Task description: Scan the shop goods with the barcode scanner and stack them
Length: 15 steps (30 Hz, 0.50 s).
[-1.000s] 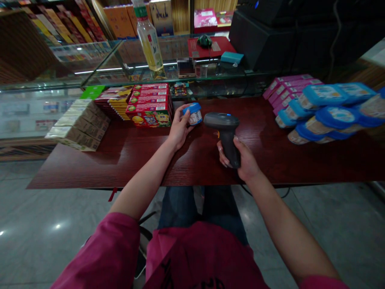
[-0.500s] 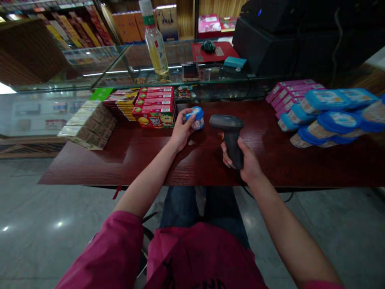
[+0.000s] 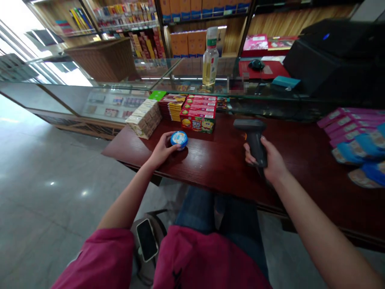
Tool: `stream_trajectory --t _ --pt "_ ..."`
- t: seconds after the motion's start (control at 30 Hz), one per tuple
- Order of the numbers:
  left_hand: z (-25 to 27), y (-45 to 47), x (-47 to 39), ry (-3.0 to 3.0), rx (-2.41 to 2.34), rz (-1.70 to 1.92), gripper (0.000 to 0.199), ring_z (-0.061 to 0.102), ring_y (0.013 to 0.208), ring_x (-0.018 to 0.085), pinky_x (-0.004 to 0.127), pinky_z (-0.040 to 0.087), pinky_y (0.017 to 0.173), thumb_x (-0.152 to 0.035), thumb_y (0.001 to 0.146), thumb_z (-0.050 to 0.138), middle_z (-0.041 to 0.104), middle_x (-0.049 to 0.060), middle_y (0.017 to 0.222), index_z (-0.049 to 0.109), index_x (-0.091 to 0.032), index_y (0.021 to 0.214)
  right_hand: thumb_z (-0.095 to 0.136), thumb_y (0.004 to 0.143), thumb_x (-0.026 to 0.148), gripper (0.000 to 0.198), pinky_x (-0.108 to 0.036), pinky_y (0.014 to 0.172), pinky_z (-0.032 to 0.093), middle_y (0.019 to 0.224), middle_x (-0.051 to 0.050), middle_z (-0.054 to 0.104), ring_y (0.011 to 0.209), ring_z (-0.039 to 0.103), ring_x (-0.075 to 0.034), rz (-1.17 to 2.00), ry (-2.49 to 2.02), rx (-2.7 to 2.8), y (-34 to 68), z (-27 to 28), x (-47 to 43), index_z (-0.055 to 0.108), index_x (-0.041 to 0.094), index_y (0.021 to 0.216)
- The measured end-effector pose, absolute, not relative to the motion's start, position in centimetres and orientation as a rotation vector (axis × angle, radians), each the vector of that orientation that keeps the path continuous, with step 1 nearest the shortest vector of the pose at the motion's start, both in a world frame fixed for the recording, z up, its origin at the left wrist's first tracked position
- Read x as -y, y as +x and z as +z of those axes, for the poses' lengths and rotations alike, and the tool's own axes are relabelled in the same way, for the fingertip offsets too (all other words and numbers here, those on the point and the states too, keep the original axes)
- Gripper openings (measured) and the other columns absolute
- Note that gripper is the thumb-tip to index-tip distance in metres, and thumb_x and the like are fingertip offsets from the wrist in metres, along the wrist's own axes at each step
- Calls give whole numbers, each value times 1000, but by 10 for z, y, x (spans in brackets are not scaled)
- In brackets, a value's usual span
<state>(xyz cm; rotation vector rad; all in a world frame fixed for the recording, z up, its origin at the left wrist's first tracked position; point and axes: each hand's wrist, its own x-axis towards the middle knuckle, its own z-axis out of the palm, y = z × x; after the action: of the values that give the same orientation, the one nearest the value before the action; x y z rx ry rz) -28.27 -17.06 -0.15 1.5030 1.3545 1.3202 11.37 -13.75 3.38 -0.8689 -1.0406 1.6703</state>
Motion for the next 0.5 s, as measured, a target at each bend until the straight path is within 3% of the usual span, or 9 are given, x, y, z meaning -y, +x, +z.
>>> stream_trajectory --t 0.1,0.2,0.27,0.33,0.4,0.5 --pt "-3 -311 171 1624 -1490 1289 69 56 152 33 52 38 133 -48 91 75 59 18 162 56 -18 150 74 91 56 34 -28 46 45 81 1 65 45 42 -9 1683 -879 1061 105 32 116 67 27 105" --pt "-4 -320 176 1695 -1676 1336 72 43 162 31 52 30 137 -38 100 65 45 20 173 42 -18 165 77 88 57 37 -27 46 44 80 1 65 46 42 -9 1669 -928 1036 100 26 105 69 25 104" --pt "-4 -315 181 1776 -1780 1390 83 42 162 32 53 30 137 -36 97 73 43 22 173 34 -18 168 77 87 56 36 -27 46 43 79 1 65 46 41 -9 1660 -942 1007 101 22 103 70 24 102" --pt "-2 -304 184 1887 -1862 1421 93 45 158 35 53 33 135 -33 86 87 48 22 168 39 -18 164 74 90 55 33 -27 46 43 80 0 64 47 40 -9 1664 -937 991 104 20 104 70 25 99" --pt "3 -294 182 1942 -1951 1417 82 52 151 36 53 40 131 -26 80 93 57 20 157 53 -17 152 71 93 55 30 -28 47 43 81 0 63 47 39 -10 1667 -933 990 107 19 105 70 25 97" --pt "11 -288 170 1943 -2031 1334 49 59 144 35 53 46 126 -15 87 83 63 20 149 65 -17 133 68 95 55 29 -28 46 41 78 -1 60 47 37 -10 1657 -937 994 110 19 105 71 25 97"
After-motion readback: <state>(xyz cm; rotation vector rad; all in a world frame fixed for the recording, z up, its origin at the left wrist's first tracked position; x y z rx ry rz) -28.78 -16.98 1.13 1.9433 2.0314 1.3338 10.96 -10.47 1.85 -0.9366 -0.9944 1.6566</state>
